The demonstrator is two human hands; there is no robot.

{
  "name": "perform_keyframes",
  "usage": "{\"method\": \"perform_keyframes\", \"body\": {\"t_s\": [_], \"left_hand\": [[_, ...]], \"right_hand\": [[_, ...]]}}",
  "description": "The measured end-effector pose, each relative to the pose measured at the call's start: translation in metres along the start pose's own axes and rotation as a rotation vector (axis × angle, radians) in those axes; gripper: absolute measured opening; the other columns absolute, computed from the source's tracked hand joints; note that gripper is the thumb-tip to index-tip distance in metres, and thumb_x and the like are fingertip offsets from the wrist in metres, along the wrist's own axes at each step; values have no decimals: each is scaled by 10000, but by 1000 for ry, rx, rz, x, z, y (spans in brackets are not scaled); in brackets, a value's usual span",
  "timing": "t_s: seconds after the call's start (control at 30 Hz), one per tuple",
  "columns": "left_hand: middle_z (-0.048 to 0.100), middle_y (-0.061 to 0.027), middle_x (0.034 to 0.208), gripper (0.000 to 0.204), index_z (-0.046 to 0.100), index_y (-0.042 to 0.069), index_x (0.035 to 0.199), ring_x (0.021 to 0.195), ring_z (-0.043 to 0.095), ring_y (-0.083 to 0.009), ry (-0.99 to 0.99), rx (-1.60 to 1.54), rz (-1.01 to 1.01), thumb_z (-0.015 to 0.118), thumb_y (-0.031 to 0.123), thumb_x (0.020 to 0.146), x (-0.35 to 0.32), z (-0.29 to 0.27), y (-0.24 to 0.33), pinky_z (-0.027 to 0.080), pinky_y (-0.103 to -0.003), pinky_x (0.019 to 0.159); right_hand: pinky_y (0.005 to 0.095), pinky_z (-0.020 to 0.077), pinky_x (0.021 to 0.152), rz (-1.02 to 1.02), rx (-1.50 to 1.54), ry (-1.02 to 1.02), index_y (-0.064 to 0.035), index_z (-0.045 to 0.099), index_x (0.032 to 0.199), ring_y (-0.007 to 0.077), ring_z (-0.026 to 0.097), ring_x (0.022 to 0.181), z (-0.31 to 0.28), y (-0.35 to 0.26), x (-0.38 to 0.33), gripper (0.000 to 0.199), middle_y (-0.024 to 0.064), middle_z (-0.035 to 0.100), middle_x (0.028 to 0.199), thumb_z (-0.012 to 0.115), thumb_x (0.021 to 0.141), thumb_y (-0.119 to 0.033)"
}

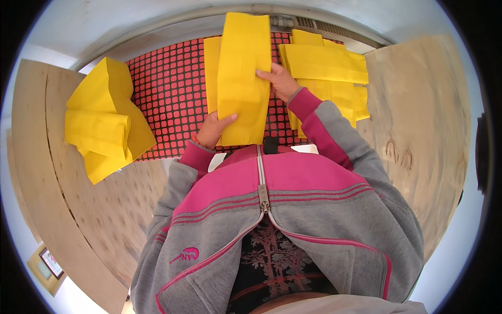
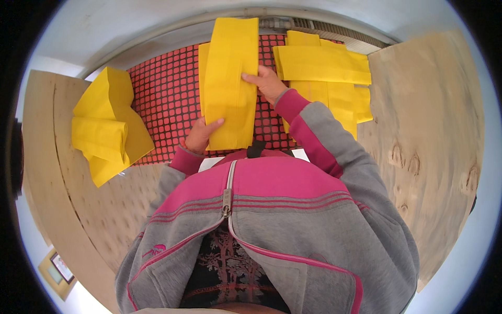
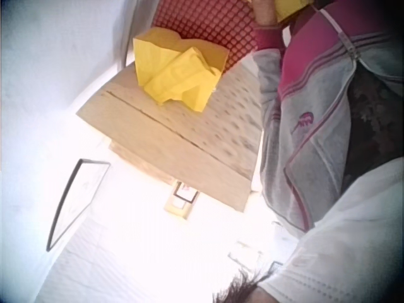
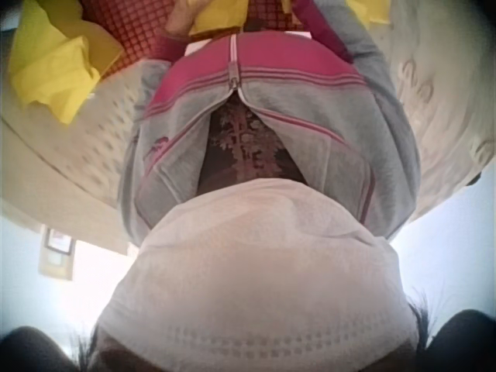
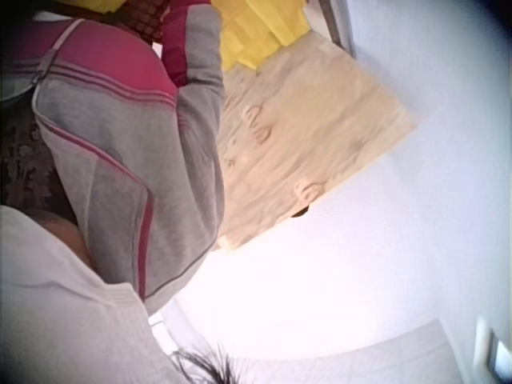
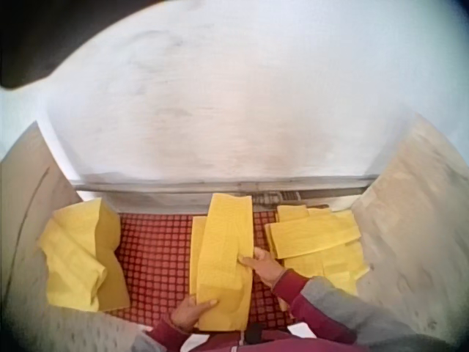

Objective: The person folds multiple yellow sheets of paper on a patterned table, aligning edges and stacking them. The person then ties the stack with a white string.

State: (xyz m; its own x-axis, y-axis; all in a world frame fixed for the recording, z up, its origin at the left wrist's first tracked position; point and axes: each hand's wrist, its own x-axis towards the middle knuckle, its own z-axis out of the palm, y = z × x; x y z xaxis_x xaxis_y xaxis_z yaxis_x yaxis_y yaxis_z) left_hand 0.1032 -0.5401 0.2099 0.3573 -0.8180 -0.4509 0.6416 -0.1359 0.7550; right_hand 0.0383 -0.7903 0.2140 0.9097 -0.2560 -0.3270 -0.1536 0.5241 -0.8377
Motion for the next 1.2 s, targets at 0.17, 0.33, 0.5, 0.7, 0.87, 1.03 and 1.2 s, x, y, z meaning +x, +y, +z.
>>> {"method": "perform_keyframes", "body": {"t_s": [0.17, 0.33, 0.5, 0.7, 0.87, 1.03, 1.2], "left_hand": [[628, -132, 1218, 398, 506, -46, 1301, 1064, 643, -223, 74, -121, -2, 597, 152, 969, -13, -29, -32, 540, -354, 895], [631, -133, 1208, 390, 507, -45, 1290, 1041, 652, -213, 129, -147, -17, 603, 144, 963, -9, -45, -48, 546, -340, 882], [646, -135, 1171, 395, 503, -47, 1278, 986, 674, -192, 133, -220, -37, 612, 151, 953, -4, -49, -58, 567, -305, 832], [628, -132, 1224, 420, 487, -35, 1314, 1074, 646, -204, 114, -159, -73, 603, 165, 963, -4, -57, -61, 538, -345, 910], [627, -130, 1229, 419, 485, -49, 1315, 1073, 647, -207, 127, -171, -61, 587, 167, 971, -4, -58, -62, 537, -343, 911], [629, -135, 1228, 417, 492, -60, 1306, 1078, 646, -213, 133, -195, -44, 587, 167, 970, -3, -60, -67, 535, -345, 914], [663, -123, 1162, 395, 531, -52, 1264, 992, 679, -195, 205, -166, -85, 597, 199, 966, -7, -58, -69, 565, -320, 843]], "right_hand": [[337, 552, 861, 199, -61, -53, -32, 539, 1293, 172, 651, 1028, 14, 34, 26, 363, 73, 645, 1180, 606, 960, -158], [333, 553, 855, 272, -144, -51, -43, 544, 1293, 177, 653, 1021, 12, 53, 45, 377, 75, 648, 1175, 619, 957, -199], [342, 547, 869, 318, -193, 4, -15, 544, 1280, 188, 646, 1041, 5, 63, 55, 390, 83, 649, 1174, 621, 959, -224], [329, 542, 894, 333, -177, 21, -11, 539, 1289, 180, 636, 1072, 7, 67, 48, 377, 88, 634, 1211, 595, 981, -219], [342, 528, 916, 316, -197, 71, -13, 542, 1284, 192, 627, 1084, 12, 66, 43, 371, 95, 629, 1215, 596, 980, -220], [330, 527, 902, 319, -225, 97, -23, 544, 1278, 176, 633, 1053, 11, 68, 43, 362, 77, 636, 1189, 589, 985, -231], [304, 528, 877, 296, -259, 133, -32, 562, 1243, 153, 640, 1014, 2, 73, 45, 326, 62, 644, 1156, 579, 991, -240]]}}
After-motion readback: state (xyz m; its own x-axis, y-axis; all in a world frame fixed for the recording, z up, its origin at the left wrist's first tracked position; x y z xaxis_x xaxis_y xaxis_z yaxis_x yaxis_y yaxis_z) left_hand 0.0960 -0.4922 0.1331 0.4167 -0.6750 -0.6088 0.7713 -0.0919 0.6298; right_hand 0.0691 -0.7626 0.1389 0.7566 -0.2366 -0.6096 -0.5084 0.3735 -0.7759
